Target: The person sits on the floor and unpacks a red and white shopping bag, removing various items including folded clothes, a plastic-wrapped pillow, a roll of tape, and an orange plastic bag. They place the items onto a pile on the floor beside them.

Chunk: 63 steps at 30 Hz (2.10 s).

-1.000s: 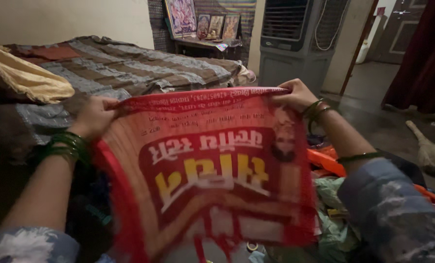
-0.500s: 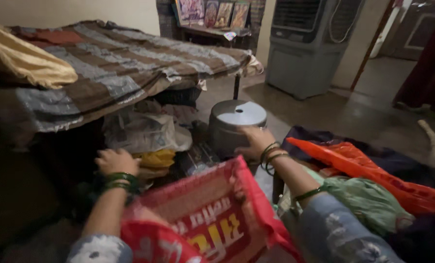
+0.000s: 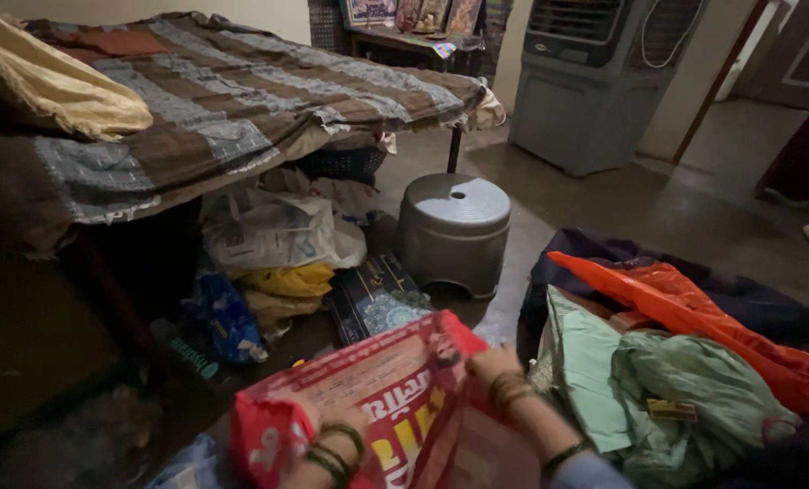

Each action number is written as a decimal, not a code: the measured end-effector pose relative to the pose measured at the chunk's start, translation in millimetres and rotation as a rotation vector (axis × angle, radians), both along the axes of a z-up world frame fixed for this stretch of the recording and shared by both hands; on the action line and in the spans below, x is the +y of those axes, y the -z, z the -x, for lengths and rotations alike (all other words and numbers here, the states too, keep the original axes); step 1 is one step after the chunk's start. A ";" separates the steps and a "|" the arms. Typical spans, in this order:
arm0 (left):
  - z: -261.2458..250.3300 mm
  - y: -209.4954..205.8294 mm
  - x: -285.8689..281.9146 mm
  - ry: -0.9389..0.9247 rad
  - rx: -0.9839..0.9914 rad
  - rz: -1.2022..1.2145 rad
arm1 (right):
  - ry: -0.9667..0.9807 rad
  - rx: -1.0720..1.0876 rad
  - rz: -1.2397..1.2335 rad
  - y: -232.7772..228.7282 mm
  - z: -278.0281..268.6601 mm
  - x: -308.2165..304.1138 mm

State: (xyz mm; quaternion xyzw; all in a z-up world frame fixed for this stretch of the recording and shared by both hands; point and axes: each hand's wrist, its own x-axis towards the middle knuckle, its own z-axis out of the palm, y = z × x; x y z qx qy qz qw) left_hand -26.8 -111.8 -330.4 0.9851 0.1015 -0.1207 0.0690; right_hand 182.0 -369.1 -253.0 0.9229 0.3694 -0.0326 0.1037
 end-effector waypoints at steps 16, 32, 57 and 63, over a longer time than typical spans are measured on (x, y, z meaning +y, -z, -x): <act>7.7 -278.5 191.1 -0.904 -0.590 -0.074 | 0.570 -0.209 -0.401 -198.6 -102.5 -14.4; -1.9 -147.8 161.5 -0.602 -0.476 -0.666 | 0.134 0.226 0.226 -126.2 41.1 43.9; -28.2 -140.4 238.4 -0.775 -0.267 0.023 | 0.115 -0.557 0.515 -76.7 -78.9 -9.7; -42.8 -161.0 238.6 -0.771 -0.365 -0.219 | -0.158 -0.828 0.052 -55.9 -143.8 -17.0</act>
